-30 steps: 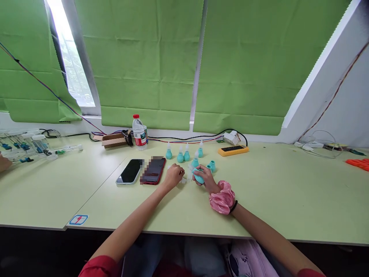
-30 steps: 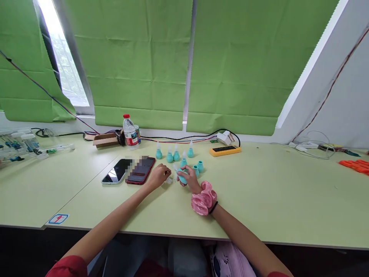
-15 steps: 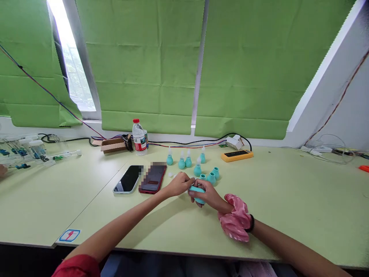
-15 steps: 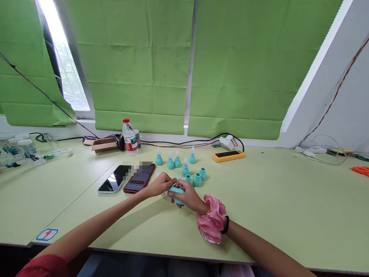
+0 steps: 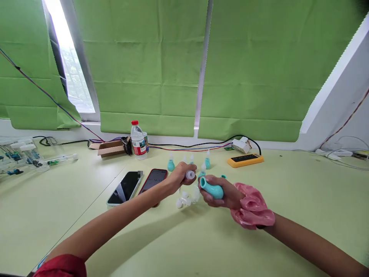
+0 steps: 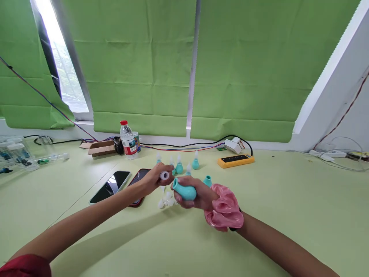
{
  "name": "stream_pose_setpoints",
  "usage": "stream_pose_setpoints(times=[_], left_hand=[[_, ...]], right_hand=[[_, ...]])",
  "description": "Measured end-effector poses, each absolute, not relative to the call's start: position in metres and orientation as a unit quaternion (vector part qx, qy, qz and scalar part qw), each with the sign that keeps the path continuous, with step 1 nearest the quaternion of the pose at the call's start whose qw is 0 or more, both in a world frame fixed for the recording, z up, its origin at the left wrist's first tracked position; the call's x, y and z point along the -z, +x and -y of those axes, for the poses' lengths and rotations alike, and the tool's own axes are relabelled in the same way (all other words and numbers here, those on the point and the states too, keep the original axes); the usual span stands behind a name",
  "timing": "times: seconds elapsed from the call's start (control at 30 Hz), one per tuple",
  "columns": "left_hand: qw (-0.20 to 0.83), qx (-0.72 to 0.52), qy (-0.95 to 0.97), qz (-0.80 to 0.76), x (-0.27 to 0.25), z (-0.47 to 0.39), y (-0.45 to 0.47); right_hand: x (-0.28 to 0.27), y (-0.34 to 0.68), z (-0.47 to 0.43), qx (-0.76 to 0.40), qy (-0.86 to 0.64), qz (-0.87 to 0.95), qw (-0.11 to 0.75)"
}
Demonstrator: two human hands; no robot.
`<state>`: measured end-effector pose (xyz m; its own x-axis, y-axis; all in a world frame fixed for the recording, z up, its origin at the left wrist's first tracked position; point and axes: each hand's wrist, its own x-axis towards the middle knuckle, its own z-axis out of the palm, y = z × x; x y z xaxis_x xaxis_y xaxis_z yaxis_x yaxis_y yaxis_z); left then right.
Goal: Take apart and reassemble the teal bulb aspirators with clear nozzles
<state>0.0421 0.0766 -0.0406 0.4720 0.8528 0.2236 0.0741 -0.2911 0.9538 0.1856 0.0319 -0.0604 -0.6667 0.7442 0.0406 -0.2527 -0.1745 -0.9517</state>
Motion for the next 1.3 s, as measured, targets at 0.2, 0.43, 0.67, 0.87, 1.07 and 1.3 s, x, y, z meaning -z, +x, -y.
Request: stream_pose_setpoints(times=[0.2,0.43,0.67,0.87,1.07,1.3], left_hand=[[0.098,-0.324,0.862,-0.379,0.068,-0.111,0.023],[0.014,-0.134,0.901,-0.413,0.105,-0.135,0.027],[0.062,-0.111,0.929,-0.347,0.094,-0.146,0.018],[-0.011,-0.026,0.924,-0.38,0.081,-0.155,-0.007],[0.013,0.048,0.938,-0.342,0.08,-0.146,-0.01],[-0.055,0.052,0.947,-0.313,0.1,-0.143,0.004]], right_hand=[[0.062,0.199,-0.035,-0.633,-0.255,0.605,0.41],[0.041,0.246,-0.077,-0.332,-0.38,0.659,0.557],[0.086,0.294,-0.149,-0.331,-0.48,0.647,0.491],[0.119,0.302,-0.171,-0.39,-0.497,0.676,0.379],[0.119,0.298,-0.168,-0.329,-0.511,0.741,0.286],[0.083,0.265,-0.141,-0.184,-0.508,0.793,0.28]])
